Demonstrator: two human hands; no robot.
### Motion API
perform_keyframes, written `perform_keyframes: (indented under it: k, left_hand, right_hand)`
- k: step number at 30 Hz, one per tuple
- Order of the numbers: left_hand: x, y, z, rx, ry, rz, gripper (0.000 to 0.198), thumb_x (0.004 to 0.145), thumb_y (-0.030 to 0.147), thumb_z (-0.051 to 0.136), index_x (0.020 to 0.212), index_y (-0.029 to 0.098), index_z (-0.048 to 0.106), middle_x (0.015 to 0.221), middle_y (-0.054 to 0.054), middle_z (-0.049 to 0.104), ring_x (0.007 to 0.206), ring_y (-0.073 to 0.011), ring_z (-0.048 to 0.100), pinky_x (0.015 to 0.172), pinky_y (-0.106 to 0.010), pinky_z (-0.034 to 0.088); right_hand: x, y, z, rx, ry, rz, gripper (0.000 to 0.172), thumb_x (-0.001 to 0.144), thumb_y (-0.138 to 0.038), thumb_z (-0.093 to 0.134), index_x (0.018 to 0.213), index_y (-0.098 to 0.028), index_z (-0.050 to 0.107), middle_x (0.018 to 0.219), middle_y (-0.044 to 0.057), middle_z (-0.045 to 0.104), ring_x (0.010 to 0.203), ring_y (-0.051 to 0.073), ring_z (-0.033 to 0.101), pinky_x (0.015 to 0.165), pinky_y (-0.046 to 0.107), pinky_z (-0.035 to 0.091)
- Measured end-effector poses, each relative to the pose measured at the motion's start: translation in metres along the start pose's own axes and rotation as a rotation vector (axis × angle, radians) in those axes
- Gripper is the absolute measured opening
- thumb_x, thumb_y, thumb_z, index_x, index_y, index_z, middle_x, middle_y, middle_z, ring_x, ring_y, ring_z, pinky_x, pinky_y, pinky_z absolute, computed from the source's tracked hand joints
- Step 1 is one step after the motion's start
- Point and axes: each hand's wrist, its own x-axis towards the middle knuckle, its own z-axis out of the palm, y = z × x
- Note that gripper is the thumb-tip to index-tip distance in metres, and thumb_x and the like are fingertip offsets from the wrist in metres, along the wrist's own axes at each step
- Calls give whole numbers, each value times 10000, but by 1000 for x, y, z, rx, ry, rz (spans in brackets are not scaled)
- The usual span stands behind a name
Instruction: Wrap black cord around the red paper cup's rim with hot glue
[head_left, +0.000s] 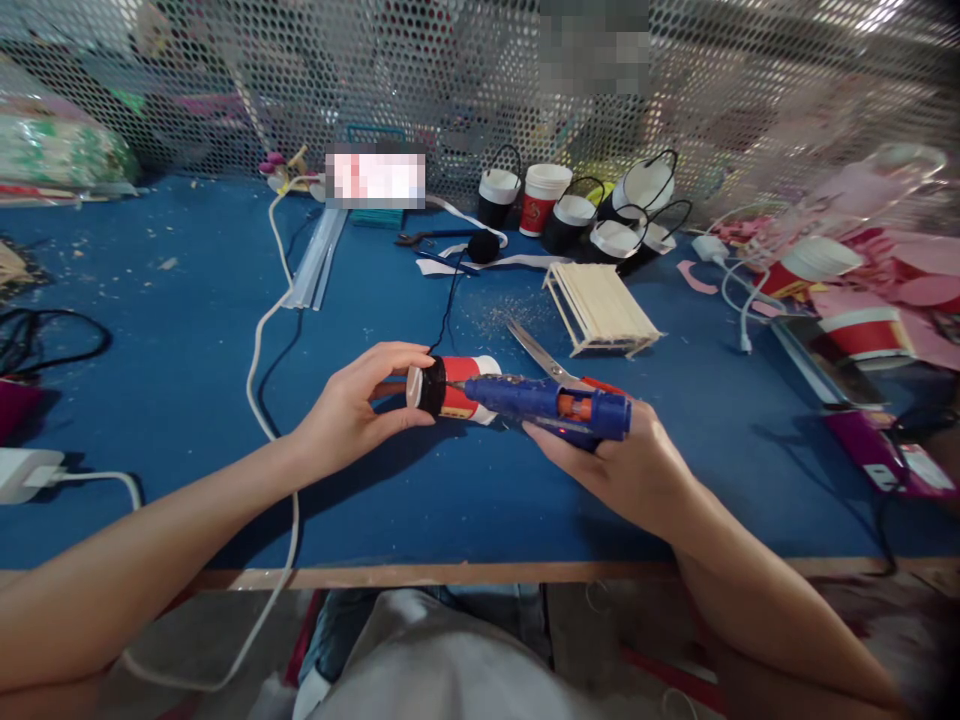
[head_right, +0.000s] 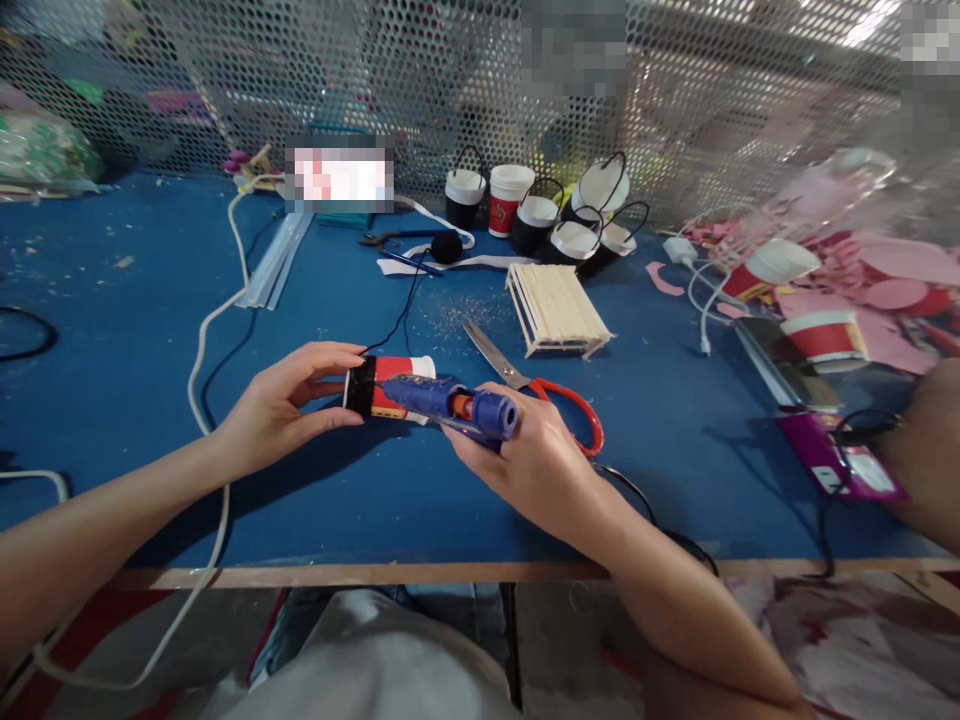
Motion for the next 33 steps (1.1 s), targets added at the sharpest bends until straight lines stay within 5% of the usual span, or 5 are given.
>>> perform_keyframes:
  k: [18,33]
  left_hand:
    - [4,10,0,-109,46,-296,484,718,279,742,1140,166,535,1065,-81,632,870,-177,667,766,-312,595]
    - [-2,0,2,-34,-26,7,475,750,176,720,1184,243,541,1268,-103,493,1196,-237,509,958,-400,529]
  right_hand:
    - [-3,0,2,-55,-16,-94,132,805,-279,605,729,-205,526,577,-37,531,508,103,462,535,245,415]
    - [1,-1,3,26,72,58,238,747,-328,651,642,-212,471,562,-40,465,489,90,338,472,229,381]
